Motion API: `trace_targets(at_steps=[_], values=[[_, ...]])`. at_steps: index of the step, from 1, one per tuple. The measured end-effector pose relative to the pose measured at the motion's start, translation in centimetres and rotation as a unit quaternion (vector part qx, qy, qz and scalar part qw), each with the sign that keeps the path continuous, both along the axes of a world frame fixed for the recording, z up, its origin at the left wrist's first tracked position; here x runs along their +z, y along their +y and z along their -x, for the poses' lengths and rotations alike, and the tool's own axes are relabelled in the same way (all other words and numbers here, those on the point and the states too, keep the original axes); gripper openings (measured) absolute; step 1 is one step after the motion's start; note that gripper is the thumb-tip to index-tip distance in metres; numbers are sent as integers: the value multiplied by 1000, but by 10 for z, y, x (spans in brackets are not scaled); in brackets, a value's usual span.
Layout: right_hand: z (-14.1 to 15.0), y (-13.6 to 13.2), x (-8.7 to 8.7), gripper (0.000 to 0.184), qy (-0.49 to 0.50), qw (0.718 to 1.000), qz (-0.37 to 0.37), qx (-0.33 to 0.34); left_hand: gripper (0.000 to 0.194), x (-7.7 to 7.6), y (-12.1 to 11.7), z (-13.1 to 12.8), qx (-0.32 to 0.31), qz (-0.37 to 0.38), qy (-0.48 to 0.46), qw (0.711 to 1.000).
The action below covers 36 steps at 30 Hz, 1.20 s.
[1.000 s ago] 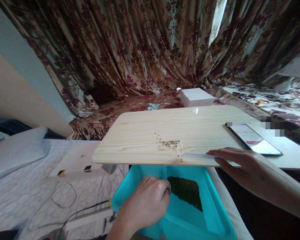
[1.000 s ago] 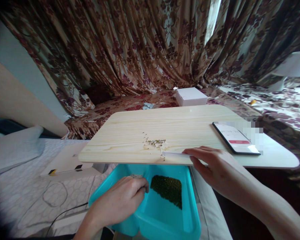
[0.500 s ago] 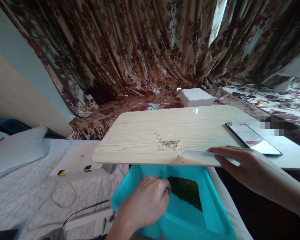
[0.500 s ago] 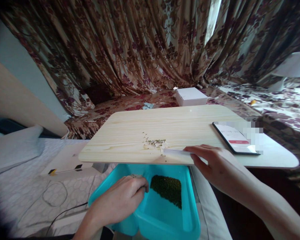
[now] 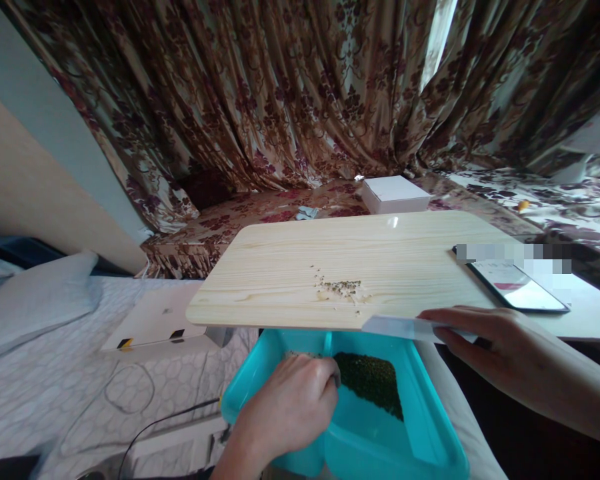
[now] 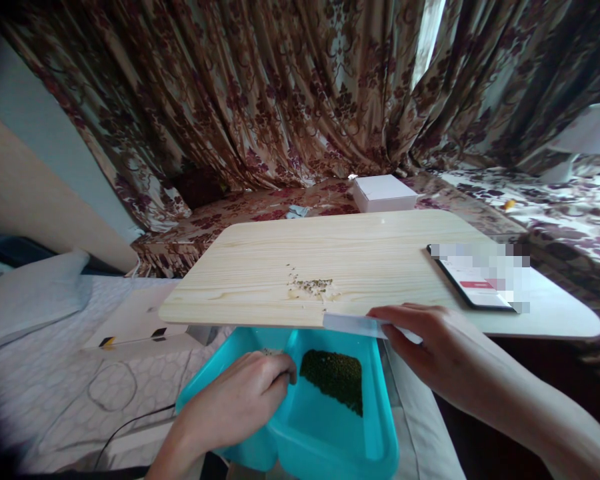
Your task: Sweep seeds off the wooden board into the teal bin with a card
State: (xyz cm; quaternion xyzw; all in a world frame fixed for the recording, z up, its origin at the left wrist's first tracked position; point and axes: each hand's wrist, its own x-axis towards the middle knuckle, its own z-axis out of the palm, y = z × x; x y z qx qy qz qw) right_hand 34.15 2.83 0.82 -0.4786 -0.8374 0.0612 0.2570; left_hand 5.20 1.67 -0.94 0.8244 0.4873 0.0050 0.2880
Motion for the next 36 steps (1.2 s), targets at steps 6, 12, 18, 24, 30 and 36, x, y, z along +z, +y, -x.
trace_targets(at_steps=[6, 12, 18, 24, 30, 36], values=[[13, 8, -1, 37, -8, 997, 15, -70, 28, -1, 1, -1, 3, -1, -2, 1000], [12, 15, -4, 37, -13, 997, 9, -81, 28, -1, 1, -1, -8, 0, 3, 1000], [11, 16, -1, 35, -15, 996, -14, -87, 28, -2, 1, -1, -4, 8, 1, 1000], [13, 16, -2, 35, -25, 996, -4, -86, 29, -1, 0, -1, 1, -2, -3, 1000], [16, 23, -1, 35, -21, 997, -11, -80, 30, 1, 1, -1, -4, 5, 4, 1000], [18, 23, -4, 37, -28, 997, 3, -69, 29, 2, 0, 0, 4, 4, -5, 1000]])
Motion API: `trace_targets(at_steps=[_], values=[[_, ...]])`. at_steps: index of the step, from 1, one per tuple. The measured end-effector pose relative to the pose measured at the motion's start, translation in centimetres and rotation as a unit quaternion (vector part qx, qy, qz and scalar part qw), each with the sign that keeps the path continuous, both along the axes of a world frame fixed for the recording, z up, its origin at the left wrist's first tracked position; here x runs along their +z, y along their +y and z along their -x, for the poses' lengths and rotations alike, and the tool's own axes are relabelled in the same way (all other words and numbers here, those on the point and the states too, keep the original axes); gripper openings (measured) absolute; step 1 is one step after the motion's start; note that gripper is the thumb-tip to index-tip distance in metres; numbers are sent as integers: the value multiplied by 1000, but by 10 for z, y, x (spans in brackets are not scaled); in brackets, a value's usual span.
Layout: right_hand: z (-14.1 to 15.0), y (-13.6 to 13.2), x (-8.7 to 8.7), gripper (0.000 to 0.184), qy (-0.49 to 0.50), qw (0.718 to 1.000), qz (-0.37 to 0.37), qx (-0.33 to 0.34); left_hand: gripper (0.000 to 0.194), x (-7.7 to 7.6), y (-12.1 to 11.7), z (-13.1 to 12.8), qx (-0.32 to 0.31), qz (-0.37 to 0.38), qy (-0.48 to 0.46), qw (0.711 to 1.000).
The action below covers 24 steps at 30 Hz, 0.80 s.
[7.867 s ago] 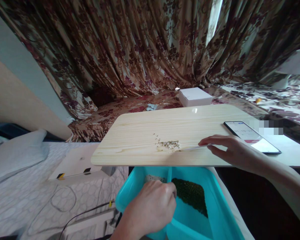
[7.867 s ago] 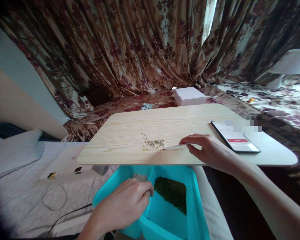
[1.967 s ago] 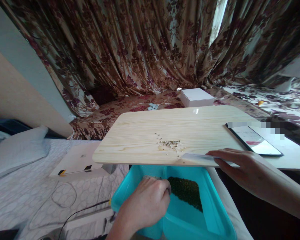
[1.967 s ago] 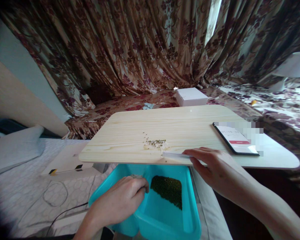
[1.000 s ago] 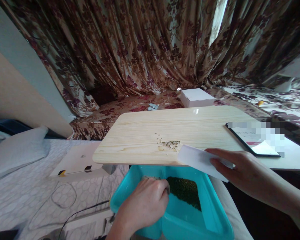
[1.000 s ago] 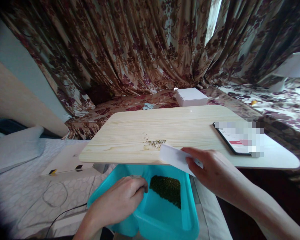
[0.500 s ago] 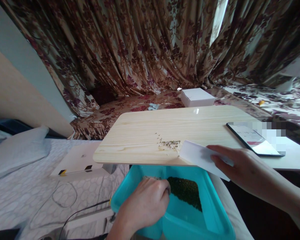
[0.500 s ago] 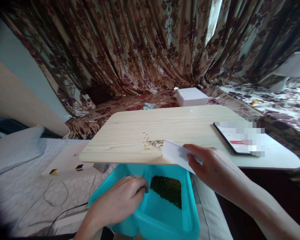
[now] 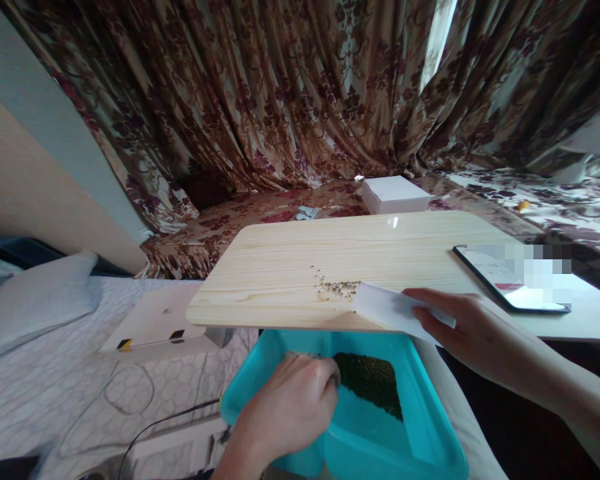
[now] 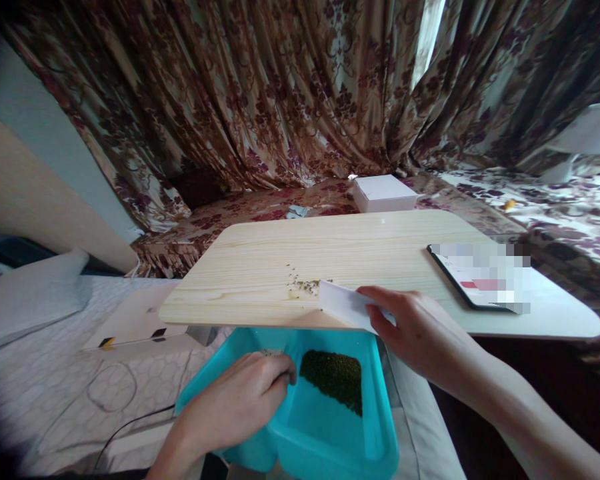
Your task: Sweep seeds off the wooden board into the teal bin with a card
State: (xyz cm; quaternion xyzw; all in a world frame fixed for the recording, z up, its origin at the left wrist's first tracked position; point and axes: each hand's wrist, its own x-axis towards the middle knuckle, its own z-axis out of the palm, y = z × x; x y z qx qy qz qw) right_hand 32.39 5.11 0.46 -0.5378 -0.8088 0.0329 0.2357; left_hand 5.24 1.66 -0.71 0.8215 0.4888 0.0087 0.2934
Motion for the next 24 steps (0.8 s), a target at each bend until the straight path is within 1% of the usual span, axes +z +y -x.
trace_targets(at_steps=[6, 10, 14, 17, 20, 24], values=[[2, 2, 1, 34, 8, 1000, -12, 19, 30, 0, 0, -1, -1, -5, 4, 1000], [5, 1, 2, 32, 15, 999, 4, 36, 29, 0, 0, -1, -9, -1, 9, 1000], [3, -5, 5, 34, 20, 1000, -8, 19, 29, 0, 0, -1, -10, -3, 11, 1000], [1, -8, 5, 34, 18, 1000, 0, 12, 29, 1, 1, -2, -14, -5, 22, 1000], [3, -5, 6, 35, 9, 1000, 11, -2, 31, 3, 1, -2, -16, -1, 28, 999], [6, 1, 6, 35, 1, 1000, 2, -5, 31, 4, 0, -2, -13, 1, 24, 1000]])
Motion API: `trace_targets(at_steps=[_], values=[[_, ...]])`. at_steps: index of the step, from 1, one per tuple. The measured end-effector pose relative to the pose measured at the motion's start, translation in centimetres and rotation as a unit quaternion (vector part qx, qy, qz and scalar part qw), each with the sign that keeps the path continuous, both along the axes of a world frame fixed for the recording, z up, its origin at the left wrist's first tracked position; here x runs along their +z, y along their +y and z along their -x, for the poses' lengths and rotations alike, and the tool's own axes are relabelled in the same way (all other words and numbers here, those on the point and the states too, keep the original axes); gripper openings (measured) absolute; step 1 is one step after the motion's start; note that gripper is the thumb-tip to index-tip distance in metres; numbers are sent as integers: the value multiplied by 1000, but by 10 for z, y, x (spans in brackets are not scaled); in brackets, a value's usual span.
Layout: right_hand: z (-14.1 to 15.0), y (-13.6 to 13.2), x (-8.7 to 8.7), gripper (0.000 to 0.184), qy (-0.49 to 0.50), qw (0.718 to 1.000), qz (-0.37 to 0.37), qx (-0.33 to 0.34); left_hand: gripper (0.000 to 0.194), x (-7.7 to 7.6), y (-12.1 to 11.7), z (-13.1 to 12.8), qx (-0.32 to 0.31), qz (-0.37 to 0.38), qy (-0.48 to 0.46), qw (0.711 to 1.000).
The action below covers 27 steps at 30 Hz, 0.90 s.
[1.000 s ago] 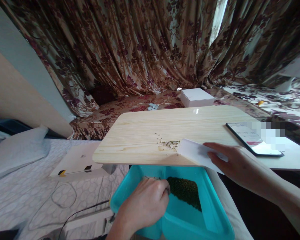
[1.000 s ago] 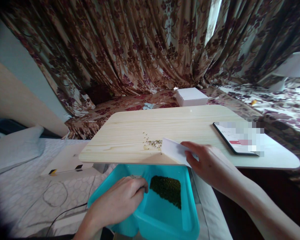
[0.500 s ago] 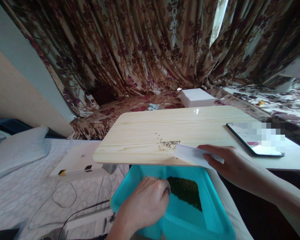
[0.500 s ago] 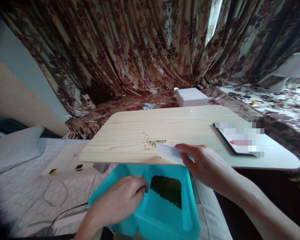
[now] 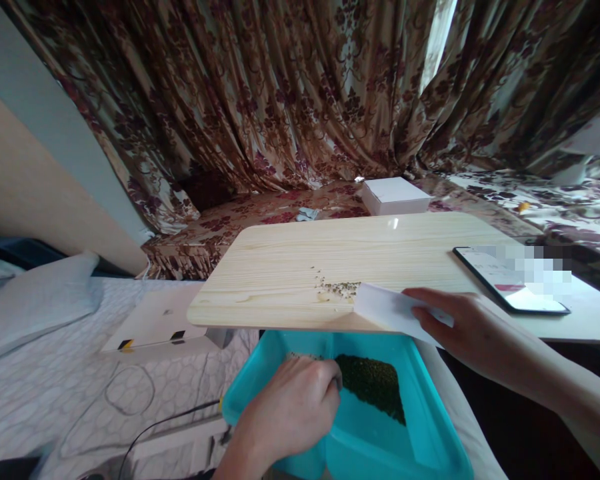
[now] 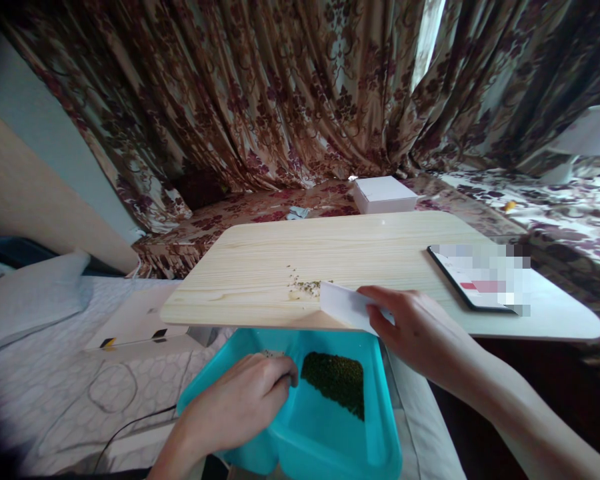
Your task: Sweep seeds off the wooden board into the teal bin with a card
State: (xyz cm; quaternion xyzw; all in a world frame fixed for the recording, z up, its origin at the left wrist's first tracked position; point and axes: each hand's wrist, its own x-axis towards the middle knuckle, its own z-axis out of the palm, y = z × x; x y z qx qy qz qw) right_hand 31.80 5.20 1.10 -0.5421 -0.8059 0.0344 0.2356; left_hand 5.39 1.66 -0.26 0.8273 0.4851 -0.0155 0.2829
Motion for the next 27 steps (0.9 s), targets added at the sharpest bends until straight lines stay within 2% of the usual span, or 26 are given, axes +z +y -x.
trace_targets(at_steps=[13, 21, 27], values=[[3, 7, 1, 34, -20, 999, -47, 4, 30, -4, 1, 2, 4, -7, -15, 1000], [4, 13, -10, 33, -38, 995, -81, 34, 29, -3, 1, 2, 7, -11, -27, 1000], [4, 4, -3, 34, -68, 995, -78, 16, 28, -2, 1, 2, 5, -13, -31, 999]])
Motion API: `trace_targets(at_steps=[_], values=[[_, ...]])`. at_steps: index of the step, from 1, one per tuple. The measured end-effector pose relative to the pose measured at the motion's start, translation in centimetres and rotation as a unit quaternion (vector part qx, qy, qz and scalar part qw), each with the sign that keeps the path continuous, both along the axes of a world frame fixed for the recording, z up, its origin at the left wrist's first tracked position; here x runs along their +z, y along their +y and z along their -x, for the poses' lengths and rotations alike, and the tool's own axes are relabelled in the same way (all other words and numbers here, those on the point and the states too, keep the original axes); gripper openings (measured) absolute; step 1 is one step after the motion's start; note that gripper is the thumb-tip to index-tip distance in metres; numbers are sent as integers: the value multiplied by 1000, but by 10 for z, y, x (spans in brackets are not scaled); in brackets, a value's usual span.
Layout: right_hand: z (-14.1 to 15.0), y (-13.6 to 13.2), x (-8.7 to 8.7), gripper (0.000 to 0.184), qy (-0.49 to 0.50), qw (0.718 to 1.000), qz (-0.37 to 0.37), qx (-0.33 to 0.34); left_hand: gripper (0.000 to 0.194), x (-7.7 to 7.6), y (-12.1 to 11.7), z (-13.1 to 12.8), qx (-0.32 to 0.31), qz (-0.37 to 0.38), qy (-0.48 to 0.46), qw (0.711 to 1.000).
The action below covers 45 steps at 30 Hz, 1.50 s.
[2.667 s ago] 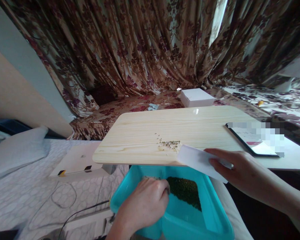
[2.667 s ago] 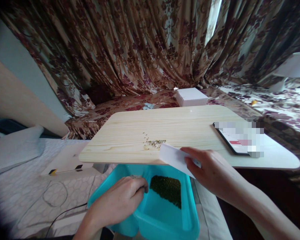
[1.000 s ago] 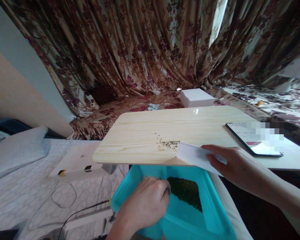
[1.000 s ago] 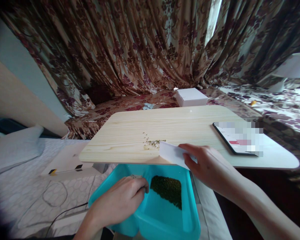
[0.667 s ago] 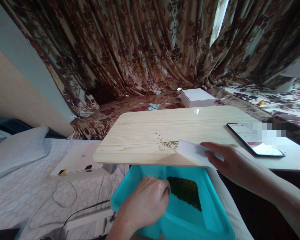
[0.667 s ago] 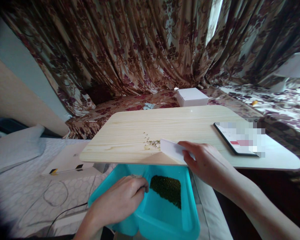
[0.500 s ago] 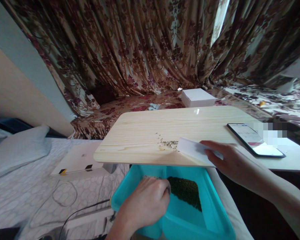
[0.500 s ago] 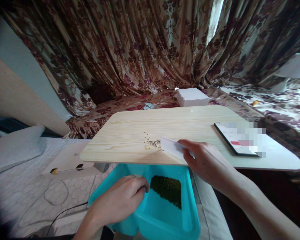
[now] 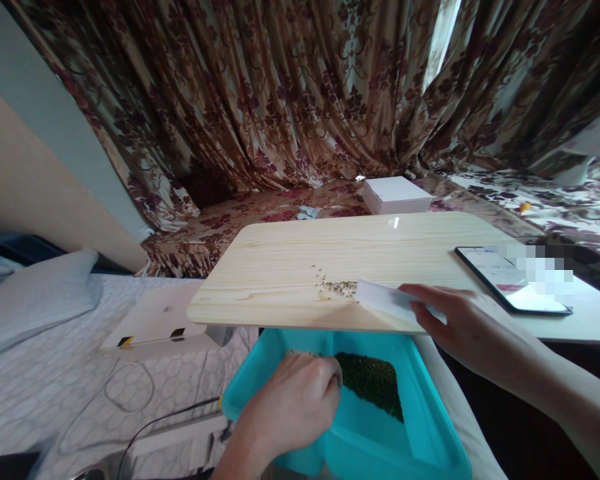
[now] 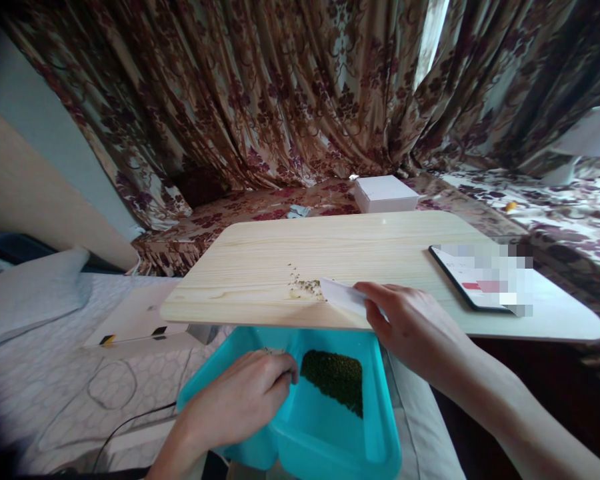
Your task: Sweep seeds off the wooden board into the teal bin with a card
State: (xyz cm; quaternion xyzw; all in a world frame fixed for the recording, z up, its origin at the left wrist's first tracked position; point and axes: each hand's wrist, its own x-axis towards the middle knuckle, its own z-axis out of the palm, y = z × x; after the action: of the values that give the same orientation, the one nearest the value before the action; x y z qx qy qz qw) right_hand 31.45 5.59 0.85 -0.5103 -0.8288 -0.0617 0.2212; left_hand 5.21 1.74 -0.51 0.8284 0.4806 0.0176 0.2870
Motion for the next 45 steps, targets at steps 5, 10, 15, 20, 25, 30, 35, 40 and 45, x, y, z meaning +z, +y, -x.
trace_targets(at_steps=[5, 10, 15, 20, 25, 30, 35, 40, 45], values=[[1, -5, 2, 33, 7, 1000, 10, 15, 28, -1, 1, -1, -1, 1, 5, 1000], [-1, -1, -5, 30, 23, 999, -18, 21, 27, -1, 1, -2, -3, 8, 4, 1000], [5, 1, -4, 31, 34, 998, -22, 55, 27, -1, 1, 0, -1, 5, 7, 1000], [7, -7, -4, 31, 45, 995, -16, 82, 27, -2, 1, 2, 1, 6, 6, 1000], [1, -27, -2, 30, 70, 988, 27, 134, 28, -1, -1, -1, 2, 3, 11, 1000], [-15, -32, 3, 29, 82, 990, 6, 112, 29, 1, -3, -9, -10, -7, 36, 999], [-34, -9, -2, 31, 65, 996, -57, 17, 30, 0, -5, -26, -71, -31, 67, 995], [-37, 10, -15, 36, 28, 998, -43, -28, 25, -2, -7, -50, -147, -71, 83, 983], [-20, 5, -21, 36, 40, 999, -3, 0, 21, -1, -5, -65, -173, -80, 93, 977]])
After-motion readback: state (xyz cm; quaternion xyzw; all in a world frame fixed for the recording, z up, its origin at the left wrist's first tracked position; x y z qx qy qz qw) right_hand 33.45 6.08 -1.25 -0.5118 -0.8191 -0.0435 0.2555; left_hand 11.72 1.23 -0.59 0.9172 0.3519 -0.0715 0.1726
